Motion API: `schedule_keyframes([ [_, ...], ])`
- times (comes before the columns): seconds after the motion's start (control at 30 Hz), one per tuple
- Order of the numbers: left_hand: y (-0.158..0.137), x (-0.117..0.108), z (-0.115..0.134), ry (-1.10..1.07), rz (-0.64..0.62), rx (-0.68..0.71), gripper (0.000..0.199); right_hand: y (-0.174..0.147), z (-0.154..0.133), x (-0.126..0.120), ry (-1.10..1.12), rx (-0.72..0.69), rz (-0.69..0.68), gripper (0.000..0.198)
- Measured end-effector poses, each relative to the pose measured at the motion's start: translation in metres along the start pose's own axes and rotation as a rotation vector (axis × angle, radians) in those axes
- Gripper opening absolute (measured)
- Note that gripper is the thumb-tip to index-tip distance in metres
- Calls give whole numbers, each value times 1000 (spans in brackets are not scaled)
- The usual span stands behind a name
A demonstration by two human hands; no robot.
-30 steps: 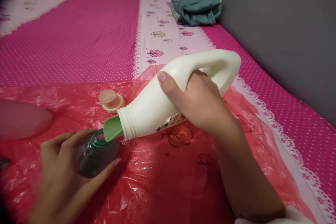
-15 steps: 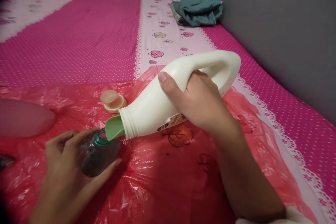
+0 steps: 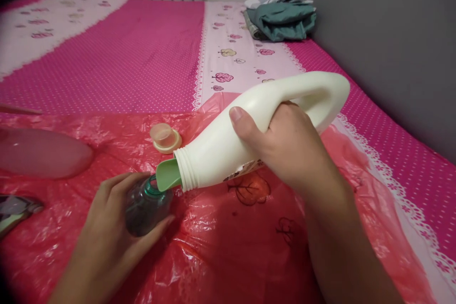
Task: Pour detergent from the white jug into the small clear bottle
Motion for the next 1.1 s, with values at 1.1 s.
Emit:
schedule_keyframes([
  [1.1,-1,-2,9,-28,-27,-58,61,-11,-20,-13,-17,-265,158,67],
])
Point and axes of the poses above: each hand's wrist, its own y-axis towards the middle knuckle, its own x-axis out of the palm, z = x × y, the point moved 4 cm from there along y, towards the middle knuckle, and after that the axes turned 15 degrees about y, right-handed, at the moved point
